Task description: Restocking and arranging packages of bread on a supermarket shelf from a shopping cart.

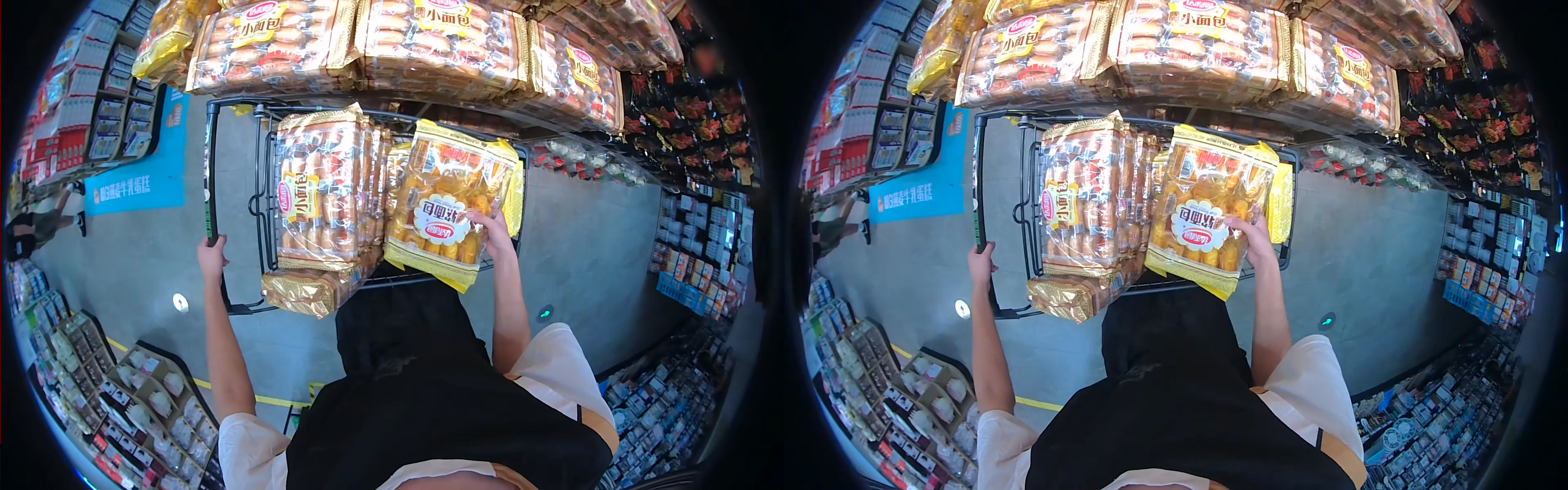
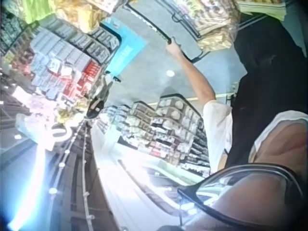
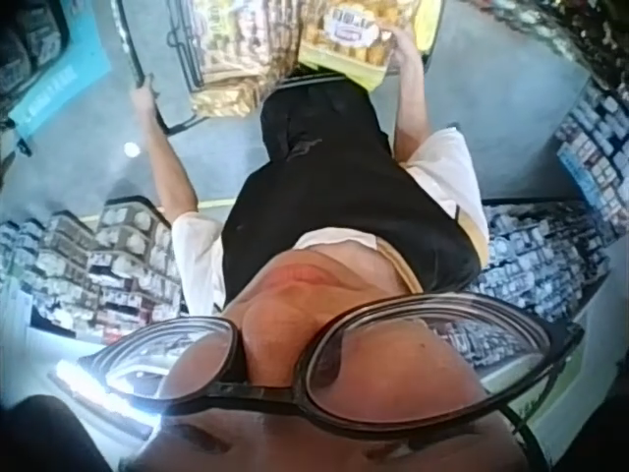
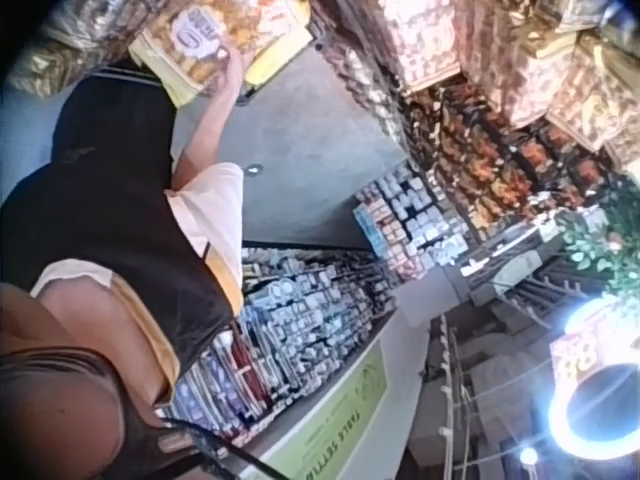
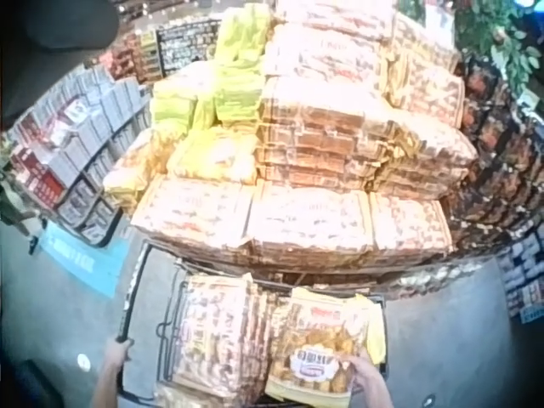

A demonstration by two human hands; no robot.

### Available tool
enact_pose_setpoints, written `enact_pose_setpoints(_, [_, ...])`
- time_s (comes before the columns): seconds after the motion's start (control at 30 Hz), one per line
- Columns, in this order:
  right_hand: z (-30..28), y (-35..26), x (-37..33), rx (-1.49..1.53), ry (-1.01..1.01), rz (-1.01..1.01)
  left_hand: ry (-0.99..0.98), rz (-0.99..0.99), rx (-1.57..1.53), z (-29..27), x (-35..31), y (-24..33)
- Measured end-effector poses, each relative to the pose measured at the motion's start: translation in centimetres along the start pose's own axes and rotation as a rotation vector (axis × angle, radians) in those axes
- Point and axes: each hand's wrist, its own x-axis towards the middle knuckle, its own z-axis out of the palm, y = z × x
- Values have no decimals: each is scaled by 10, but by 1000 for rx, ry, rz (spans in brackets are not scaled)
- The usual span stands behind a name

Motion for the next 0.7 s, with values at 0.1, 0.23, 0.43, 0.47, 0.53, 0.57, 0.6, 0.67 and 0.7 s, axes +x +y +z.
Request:
enact_pose_setpoints(0.1, [8, -11, -7, 101, -39, -45, -1, 23, 10, -2, -3, 7])
enact_pose_setpoints(0.23, [24, -17, -7, 90, -138, -42, 46, 76, -2, -3, -7, 15])
enact_pose_setpoints(0.43, [85, -32, 5, 193, -277, -54, 22, 21, 32, -5, -2, -3])
enact_pose_setpoints(0.47, [98, -38, 8, 176, -268, -65, 34, 29, 22, -6, -5, 0])
enact_pose_setpoints(0.53, [117, -49, 19, 112, -293, -58, 202, 385, 195, -2, -14, 7])
enact_pose_setpoints(0.57, [127, -55, 24, 103, -303, -64, 213, 384, 184, 1, -20, 19])
enact_pose_setpoints(0.6, [138, -63, 27, 92, -334, -56, 327, 501, 195, 1, -29, 38])
enact_pose_setpoints(0.67, [168, -81, 24, 93, -418, -51, 190, 410, -225, 9, -49, 71])
enact_pose_setpoints(0.7, [180, -88, 25, 76, -420, -53, -10, 363, -482, 18, -61, 100])
